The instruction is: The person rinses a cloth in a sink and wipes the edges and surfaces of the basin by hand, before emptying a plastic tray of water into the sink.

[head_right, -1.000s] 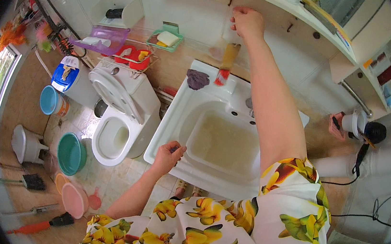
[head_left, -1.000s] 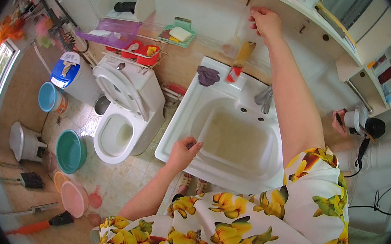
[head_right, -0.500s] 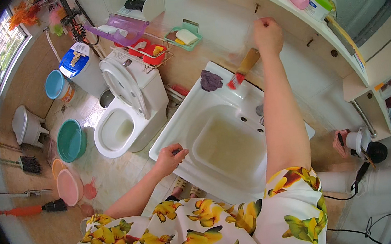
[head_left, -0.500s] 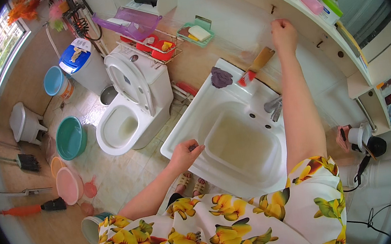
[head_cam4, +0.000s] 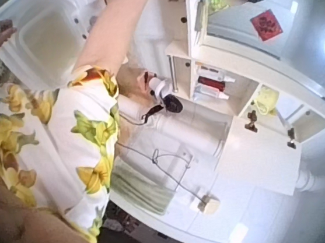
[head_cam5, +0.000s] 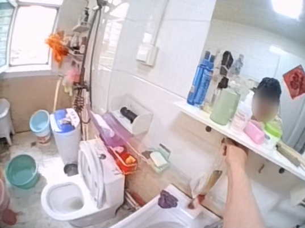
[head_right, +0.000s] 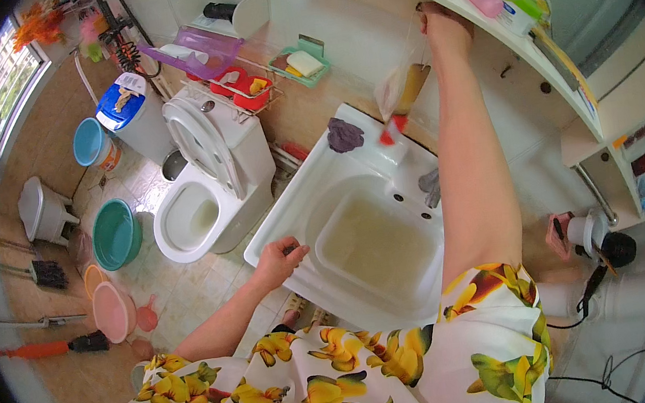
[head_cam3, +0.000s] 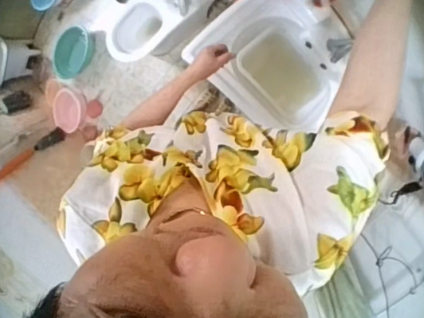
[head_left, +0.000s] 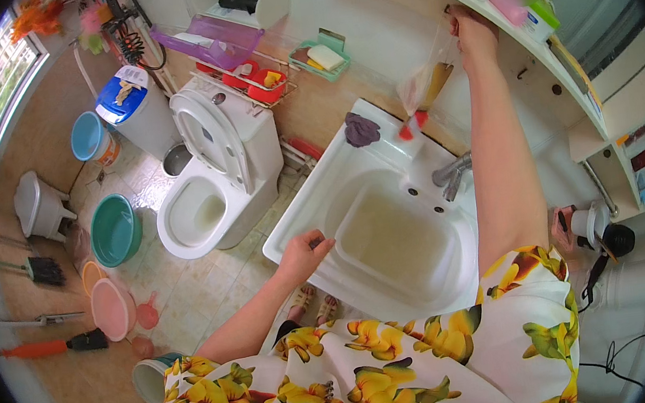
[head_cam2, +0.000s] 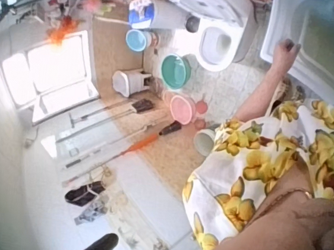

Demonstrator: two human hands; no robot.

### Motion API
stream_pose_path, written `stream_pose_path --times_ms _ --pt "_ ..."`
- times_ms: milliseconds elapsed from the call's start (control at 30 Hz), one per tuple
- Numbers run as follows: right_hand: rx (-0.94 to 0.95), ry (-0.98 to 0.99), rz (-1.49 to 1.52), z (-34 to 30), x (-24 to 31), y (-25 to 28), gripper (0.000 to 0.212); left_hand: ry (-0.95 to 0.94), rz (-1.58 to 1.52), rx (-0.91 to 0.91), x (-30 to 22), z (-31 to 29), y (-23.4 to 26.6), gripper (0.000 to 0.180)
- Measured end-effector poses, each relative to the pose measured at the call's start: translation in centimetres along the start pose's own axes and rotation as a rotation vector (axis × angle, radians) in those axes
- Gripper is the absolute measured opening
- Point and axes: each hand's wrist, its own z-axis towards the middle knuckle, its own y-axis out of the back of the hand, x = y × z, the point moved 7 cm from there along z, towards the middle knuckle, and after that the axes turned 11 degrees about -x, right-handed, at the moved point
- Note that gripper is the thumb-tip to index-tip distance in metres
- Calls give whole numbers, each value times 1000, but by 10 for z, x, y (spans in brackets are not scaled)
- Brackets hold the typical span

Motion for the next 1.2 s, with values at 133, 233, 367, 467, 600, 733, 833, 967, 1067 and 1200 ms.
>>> stream_pose_path --times_ms 133,233,367,467,600,733,833,967,1067,1200 --pt "-98 97 -187 14 0 8 16 -12 -15 -1 2 0 -1 28" --pt "-54 166 -512 15 -1 4 21 -4 -6 4 3 -1 -1 28" --pt "-224 553 -919 -8 20 -6 26 32 -39 -31 15 -3 0 28" --pt "-140 524 -845 11 5 5 25 10 -1 13 5 -3 -6 29" --pt "-156 549 -664 5 10 2 23 41 26 -8 12 -5 1 29" --pt "224 225 -311 -21 7 -10 20 79 -41 -2 12 -8 0 27" --pt "424 -24 48 -52 6 -8 13 153 -91 -19 6 -9 0 28" --pt "575 -84 149 -91 18 -22 11 188 -188 -73 9 -10 14 28" --pt "719 -103 120 -109 33 -25 12 201 -284 -108 -3 -13 20 27" --pt "786 -125 46 -129 40 -28 12 175 -335 -161 -14 -21 30 24"
